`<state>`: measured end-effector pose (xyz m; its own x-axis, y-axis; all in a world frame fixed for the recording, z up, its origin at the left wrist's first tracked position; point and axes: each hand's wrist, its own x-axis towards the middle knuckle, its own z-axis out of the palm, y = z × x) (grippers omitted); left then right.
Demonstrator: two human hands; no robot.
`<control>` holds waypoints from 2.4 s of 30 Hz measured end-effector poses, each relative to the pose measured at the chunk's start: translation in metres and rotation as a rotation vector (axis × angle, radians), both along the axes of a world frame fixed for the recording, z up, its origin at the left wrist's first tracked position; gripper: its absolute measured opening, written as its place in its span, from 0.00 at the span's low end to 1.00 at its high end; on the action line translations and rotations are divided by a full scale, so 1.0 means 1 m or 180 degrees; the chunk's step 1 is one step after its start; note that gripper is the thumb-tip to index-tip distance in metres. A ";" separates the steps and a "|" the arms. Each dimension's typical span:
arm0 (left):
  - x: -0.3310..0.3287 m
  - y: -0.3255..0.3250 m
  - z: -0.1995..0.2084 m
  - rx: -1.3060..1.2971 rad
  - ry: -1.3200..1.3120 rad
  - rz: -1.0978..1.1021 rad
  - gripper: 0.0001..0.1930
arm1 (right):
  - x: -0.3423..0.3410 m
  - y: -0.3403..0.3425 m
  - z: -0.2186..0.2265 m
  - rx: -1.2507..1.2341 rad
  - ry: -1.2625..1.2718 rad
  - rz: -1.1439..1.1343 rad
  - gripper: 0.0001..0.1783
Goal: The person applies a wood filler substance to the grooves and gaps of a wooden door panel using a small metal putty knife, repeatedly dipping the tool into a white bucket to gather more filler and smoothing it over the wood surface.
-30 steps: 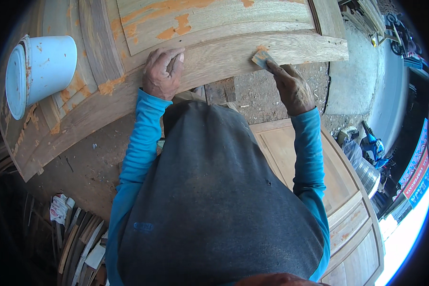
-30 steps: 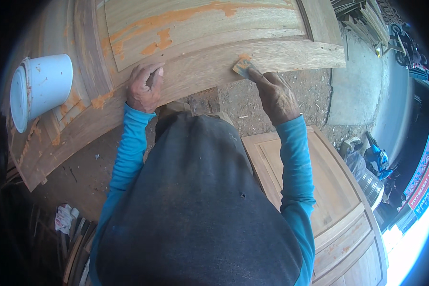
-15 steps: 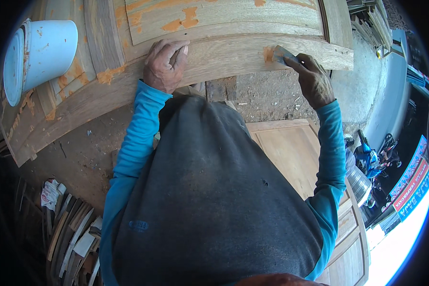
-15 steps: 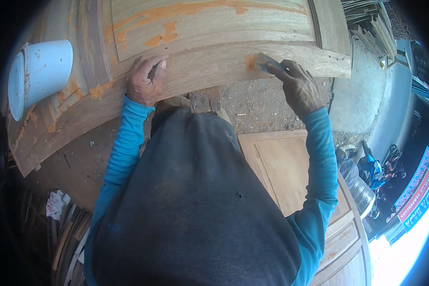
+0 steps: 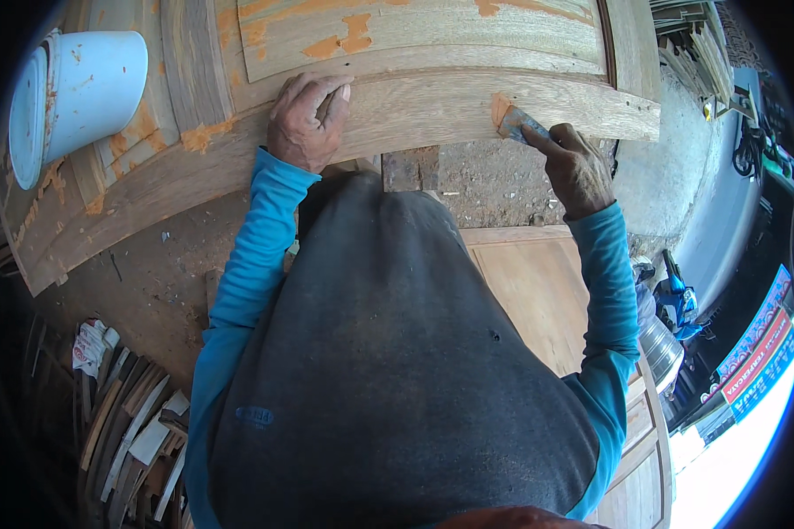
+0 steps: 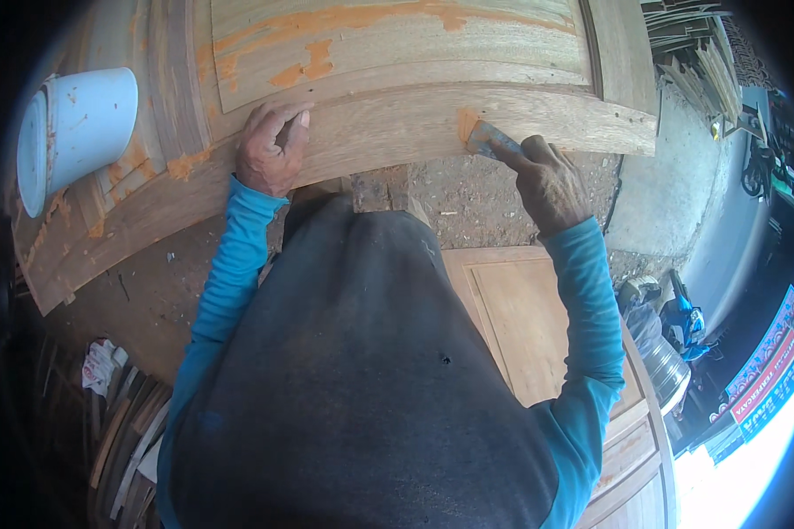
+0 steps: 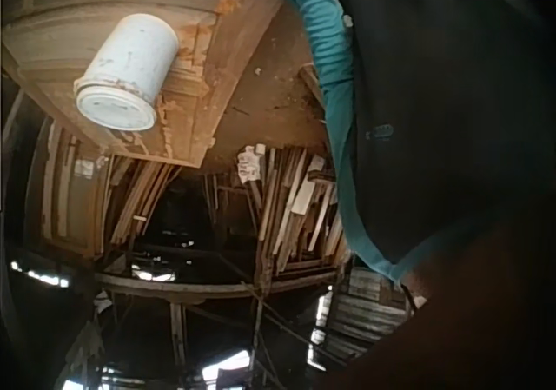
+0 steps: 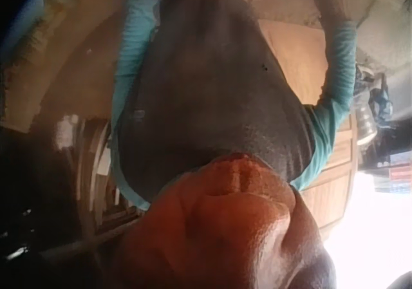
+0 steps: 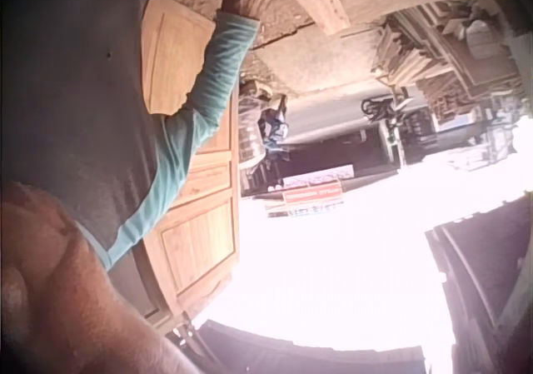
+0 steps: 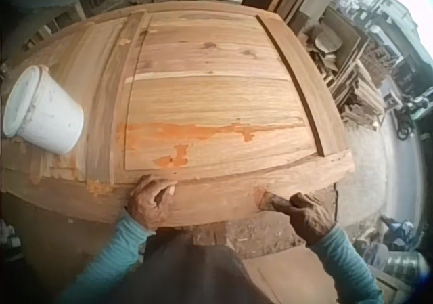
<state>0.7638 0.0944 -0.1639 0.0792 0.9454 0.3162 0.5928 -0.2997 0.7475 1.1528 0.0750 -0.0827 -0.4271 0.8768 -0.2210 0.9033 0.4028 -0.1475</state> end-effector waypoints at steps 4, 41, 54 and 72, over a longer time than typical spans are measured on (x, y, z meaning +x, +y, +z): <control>0.003 0.003 0.002 0.0050 0.0089 0.0104 0.07 | 0.006 -0.029 0.004 -0.0273 0.0330 -0.0717 0.28; -0.001 0.000 -0.005 0.0186 -0.0017 0.0056 0.09 | -0.056 -0.049 -0.044 0.1136 0.1112 -0.1943 0.19; -0.003 0.000 -0.005 0.0133 -0.0165 0.0043 0.08 | -0.079 -0.057 -0.046 0.0599 0.0051 -0.1612 0.32; -0.002 0.001 -0.001 0.0196 -0.0238 0.0020 0.07 | -0.075 -0.012 0.015 0.0015 0.0303 -0.1278 0.19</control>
<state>0.7618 0.0958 -0.1645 0.0473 0.9243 0.3787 0.5379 -0.3430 0.7701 1.0778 0.0632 -0.0676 -0.0692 0.9788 -0.1925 0.9713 0.0221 -0.2368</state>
